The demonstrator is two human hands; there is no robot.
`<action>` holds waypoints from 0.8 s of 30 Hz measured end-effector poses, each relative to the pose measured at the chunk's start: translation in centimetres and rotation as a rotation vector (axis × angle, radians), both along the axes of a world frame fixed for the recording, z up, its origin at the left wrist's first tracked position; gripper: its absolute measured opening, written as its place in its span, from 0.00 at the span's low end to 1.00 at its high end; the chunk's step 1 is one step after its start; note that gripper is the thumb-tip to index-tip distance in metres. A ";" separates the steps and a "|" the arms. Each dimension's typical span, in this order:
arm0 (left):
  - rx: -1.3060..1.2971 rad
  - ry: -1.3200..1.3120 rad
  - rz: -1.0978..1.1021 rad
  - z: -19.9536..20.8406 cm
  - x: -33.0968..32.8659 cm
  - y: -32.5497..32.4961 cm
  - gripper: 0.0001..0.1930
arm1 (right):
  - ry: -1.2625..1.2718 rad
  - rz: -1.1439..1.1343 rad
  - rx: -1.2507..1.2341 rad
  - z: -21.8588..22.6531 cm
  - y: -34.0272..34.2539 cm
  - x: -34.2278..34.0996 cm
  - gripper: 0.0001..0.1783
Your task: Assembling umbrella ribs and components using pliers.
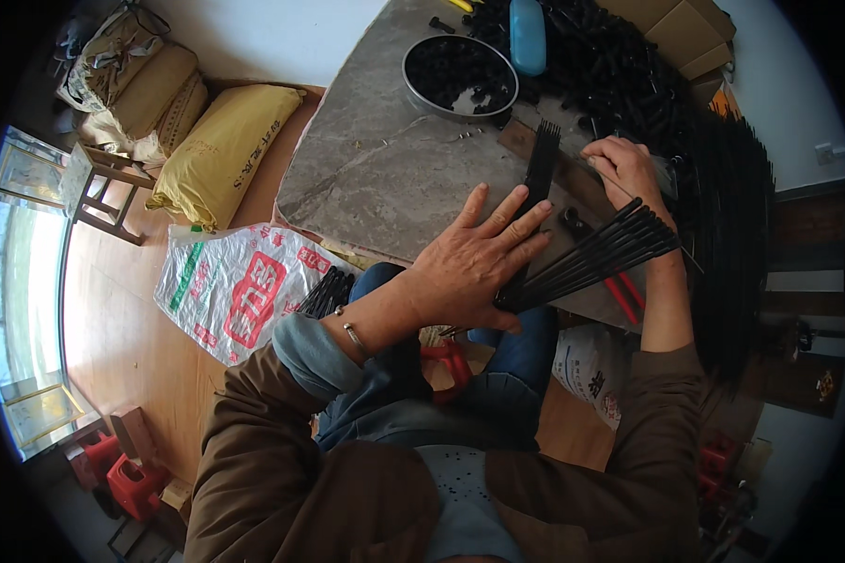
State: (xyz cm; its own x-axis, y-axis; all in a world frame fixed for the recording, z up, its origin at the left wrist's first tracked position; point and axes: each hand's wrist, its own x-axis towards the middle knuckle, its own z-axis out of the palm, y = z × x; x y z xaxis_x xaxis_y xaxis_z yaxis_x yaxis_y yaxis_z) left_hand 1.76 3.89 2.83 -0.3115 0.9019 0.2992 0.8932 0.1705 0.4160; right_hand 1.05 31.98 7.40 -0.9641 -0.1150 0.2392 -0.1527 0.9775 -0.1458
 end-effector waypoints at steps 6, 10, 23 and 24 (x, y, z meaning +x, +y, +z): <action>-0.001 0.012 0.004 0.1 0.1 0.0 0.56 | 0.068 -0.011 -0.112 -0.1 0.5 -1.1 0.05; -0.001 0.009 -0.005 0.2 0.1 0.0 0.57 | -0.023 -0.078 -0.283 0.0 0.1 -0.8 0.04; 0.032 0.031 0.010 -0.5 0.0 0.0 0.52 | -0.131 -0.066 -0.269 1.5 -0.8 -1.0 0.08; 0.019 0.031 0.001 -0.3 0.1 0.0 0.54 | -0.098 -0.066 -0.267 1.6 -1.0 -1.0 0.08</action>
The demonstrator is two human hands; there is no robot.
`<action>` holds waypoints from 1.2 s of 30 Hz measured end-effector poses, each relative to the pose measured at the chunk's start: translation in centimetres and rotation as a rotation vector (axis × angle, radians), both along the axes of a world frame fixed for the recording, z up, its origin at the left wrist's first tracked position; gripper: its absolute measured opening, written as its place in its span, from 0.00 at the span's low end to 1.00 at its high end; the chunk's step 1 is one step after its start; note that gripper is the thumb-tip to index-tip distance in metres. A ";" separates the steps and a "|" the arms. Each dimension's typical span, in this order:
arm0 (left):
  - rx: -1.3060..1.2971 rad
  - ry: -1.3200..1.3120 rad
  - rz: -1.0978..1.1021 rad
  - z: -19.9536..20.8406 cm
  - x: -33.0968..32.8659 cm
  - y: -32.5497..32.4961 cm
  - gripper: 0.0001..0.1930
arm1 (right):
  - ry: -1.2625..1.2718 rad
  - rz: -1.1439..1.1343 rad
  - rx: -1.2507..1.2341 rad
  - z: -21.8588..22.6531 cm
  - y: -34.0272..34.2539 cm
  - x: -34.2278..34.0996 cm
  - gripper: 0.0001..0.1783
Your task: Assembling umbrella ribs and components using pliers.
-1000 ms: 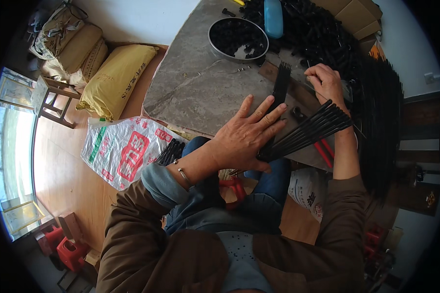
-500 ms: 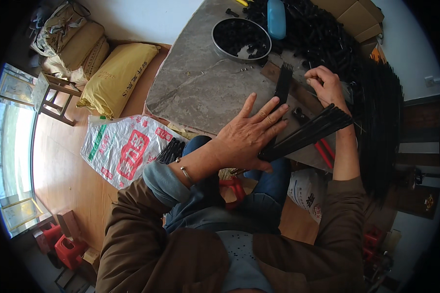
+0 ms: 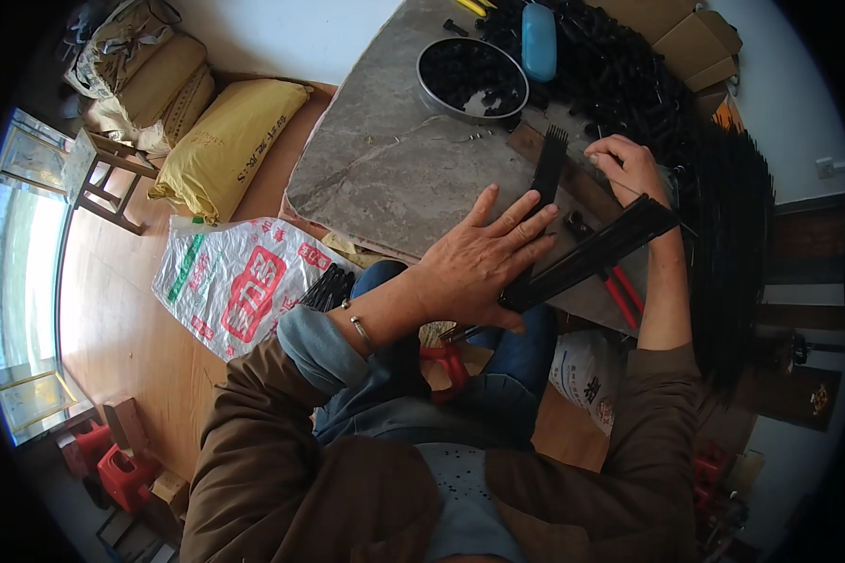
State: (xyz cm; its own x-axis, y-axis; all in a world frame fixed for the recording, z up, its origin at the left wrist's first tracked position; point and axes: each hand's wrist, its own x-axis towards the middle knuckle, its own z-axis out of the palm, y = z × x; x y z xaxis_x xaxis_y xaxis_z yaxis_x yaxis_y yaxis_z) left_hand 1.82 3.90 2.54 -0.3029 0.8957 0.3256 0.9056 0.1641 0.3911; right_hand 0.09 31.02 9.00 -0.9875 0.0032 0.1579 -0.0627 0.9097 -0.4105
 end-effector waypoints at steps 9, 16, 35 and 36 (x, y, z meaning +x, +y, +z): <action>0.039 -0.024 -0.027 0.0 -0.2 -0.2 0.54 | 0.103 0.056 0.049 -1.9 -0.1 -1.1 0.07; 0.037 -0.009 -0.031 0.2 -0.1 -0.2 0.50 | 0.479 -0.218 0.013 -0.7 2.7 0.3 0.07; 0.010 -0.028 -0.045 0.6 0.9 -1.2 0.51 | 0.275 -0.295 0.477 0.6 8.4 3.4 0.03; 0.011 -0.030 -0.046 0.7 0.9 -1.1 0.51 | 0.406 -0.249 0.537 0.9 8.0 3.2 0.03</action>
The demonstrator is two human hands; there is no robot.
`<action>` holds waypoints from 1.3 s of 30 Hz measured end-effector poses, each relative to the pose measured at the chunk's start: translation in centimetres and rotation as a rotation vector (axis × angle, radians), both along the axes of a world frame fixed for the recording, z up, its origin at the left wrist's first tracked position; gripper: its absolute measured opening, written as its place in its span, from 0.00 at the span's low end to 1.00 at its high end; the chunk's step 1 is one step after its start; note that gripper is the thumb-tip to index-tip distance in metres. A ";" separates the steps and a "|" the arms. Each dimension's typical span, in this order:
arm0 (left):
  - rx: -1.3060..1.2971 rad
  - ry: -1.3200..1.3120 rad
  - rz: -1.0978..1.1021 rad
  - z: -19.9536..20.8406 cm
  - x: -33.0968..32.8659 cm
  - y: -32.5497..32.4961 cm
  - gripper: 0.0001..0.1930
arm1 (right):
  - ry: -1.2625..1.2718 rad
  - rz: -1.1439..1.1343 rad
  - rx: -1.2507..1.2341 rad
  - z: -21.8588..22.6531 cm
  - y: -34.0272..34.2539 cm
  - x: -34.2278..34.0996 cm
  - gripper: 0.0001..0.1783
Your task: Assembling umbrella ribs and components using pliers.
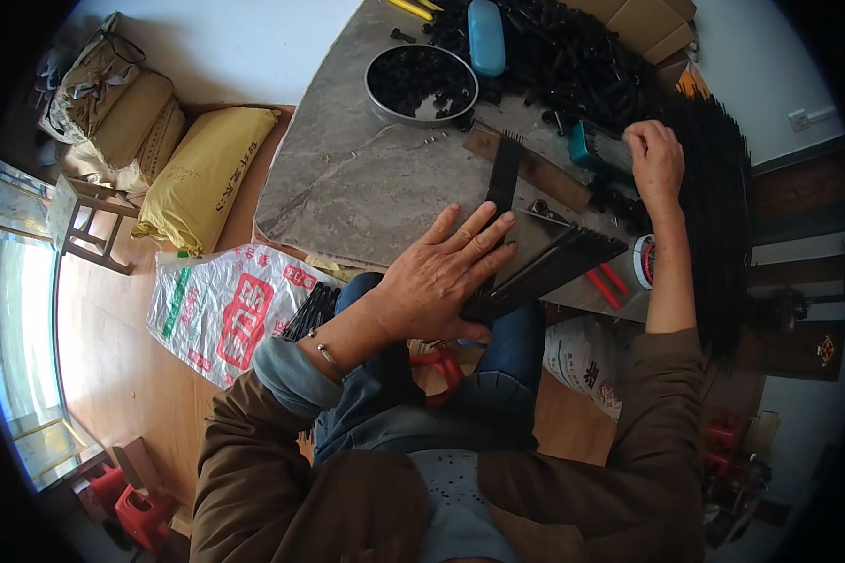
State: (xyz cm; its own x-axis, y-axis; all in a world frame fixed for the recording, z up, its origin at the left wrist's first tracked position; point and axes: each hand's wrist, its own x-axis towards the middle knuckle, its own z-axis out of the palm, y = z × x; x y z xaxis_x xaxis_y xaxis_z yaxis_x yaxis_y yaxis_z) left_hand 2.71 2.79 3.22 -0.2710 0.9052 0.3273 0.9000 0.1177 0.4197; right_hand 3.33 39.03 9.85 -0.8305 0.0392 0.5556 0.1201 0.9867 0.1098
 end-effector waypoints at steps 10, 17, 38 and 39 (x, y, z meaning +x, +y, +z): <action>-0.001 -0.002 0.005 -0.1 0.1 -0.1 0.51 | -0.087 -0.024 -0.188 0.1 -3.3 -1.3 0.04; -0.028 -0.009 0.005 0.2 0.0 0.1 0.50 | -0.286 -0.182 -0.216 -1.5 0.3 0.4 0.05; -0.025 0.004 0.009 0.1 0.1 0.2 0.50 | -0.326 0.297 -0.689 -2.6 -9.1 -2.9 0.07; -0.027 0.001 0.015 0.0 0.1 0.1 0.50 | -0.366 0.268 -0.782 -2.9 -9.3 -3.1 0.07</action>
State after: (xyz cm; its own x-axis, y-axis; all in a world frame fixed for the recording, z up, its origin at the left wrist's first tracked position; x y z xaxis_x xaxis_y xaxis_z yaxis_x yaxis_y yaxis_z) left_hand 2.77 2.92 3.26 -0.2846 0.9095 0.3028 0.8986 0.1431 0.4148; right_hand 0.26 29.69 6.98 -0.9858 0.0743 0.1506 -0.0352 0.7855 -0.6179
